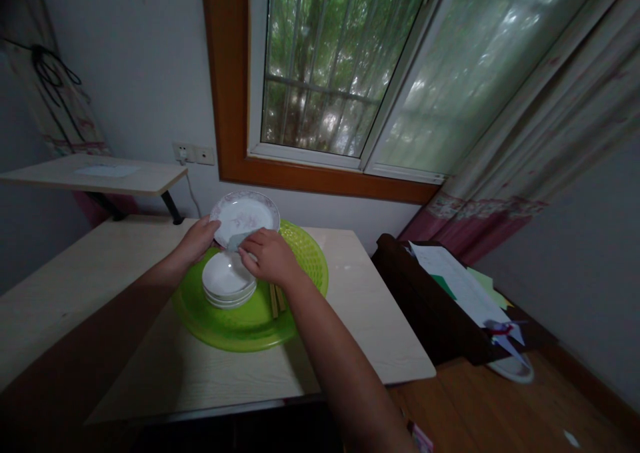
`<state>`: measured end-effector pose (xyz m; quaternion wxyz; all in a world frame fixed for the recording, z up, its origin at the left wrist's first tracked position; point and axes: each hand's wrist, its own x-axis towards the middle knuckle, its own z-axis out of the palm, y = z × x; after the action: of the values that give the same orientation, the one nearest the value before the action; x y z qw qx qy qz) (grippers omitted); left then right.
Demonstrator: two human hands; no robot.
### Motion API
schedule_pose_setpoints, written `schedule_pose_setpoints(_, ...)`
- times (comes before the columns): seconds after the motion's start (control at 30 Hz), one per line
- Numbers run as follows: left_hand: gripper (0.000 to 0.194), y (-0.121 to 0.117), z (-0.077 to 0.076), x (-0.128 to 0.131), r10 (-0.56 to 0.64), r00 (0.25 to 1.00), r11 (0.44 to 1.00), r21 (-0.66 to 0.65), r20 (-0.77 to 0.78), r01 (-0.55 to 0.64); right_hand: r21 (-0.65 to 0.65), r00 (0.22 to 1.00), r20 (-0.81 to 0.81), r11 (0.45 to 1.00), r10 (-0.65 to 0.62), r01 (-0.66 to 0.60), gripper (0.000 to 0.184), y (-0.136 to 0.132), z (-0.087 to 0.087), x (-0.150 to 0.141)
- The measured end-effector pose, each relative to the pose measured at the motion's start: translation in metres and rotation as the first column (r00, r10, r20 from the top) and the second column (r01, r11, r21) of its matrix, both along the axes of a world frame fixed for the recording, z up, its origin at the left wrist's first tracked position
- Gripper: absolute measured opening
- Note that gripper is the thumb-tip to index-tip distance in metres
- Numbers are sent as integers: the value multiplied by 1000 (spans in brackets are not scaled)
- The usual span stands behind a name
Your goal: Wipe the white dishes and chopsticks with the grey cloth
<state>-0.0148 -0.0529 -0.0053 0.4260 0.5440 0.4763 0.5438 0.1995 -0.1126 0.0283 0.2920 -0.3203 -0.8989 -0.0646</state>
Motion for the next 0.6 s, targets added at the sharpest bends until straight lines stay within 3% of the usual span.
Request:
schedule_pose_setpoints(0.13,30,0,-1,-3,85,995,996,37,-50,-83,-3,993,96,998,-68,68,31,3,0,0)
schedule_pose_setpoints(0.37,31,2,-4,-7,123,981,990,90,-153,-110,62,947,44,947,-319,316,33,9,1,7)
schedule_pose_setpoints(0.6,31,6,-6,-9,175,963,980,131,-206,-151,114,933,-13,926,-361,360,29,9,-2,5)
